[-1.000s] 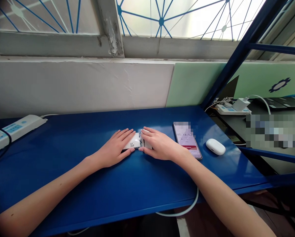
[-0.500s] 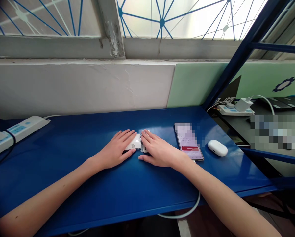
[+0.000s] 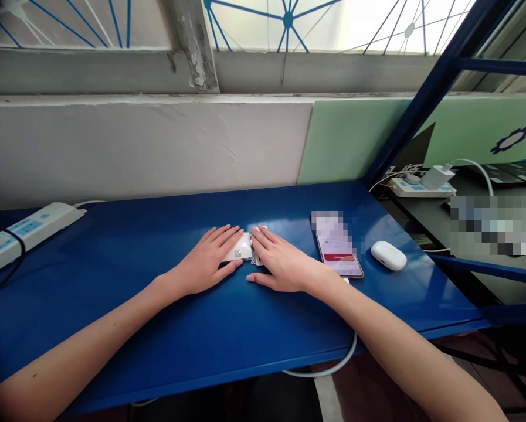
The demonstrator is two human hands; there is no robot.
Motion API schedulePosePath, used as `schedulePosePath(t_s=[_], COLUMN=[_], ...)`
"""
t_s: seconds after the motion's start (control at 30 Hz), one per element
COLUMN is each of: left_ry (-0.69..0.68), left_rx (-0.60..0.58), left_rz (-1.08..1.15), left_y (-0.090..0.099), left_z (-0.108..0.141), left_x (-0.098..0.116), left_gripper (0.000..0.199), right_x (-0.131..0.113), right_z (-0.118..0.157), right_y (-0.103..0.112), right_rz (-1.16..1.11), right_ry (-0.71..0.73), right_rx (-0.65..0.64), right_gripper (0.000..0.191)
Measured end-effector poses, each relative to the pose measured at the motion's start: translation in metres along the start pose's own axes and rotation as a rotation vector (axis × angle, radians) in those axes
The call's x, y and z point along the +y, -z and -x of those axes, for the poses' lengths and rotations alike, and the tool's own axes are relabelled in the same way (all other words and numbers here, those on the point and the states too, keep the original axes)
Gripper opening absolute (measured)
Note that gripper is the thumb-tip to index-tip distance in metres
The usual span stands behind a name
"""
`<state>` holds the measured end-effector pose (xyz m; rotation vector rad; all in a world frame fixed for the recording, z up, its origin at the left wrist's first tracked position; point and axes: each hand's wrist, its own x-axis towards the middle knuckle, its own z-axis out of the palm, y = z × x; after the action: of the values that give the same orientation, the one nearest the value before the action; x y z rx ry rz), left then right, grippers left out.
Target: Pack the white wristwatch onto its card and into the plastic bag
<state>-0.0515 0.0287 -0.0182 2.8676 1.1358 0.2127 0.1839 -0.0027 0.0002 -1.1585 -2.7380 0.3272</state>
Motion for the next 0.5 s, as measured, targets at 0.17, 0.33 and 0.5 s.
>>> schedulePosePath(t_s=[0.17,0.33,0.5], left_ry=[-0.004,0.012,0.015], left_rx=[0.012,0.0,-0.004], left_rz=[0.013,0.014,0.017], left_y=[0.0002,0.0009,0.0006], left_z=[0.0009,0.001,0.0014], left_x=[0.0004,0.0002,0.0002], left_gripper=[0.062,0.063,0.063], right_x=[0.0017,0.0023,-0.0009], right_z=[0.0007,0.0007,0.0003], right_y=[0.0026,0.0022,0.0005], right_rz=[-0.028,-0.035,-0.009], right_ry=[0.008,0.01,-0.014], right_rx=[-0.007,0.007,-0.013], right_gripper=[0.083,0.081,0.086])
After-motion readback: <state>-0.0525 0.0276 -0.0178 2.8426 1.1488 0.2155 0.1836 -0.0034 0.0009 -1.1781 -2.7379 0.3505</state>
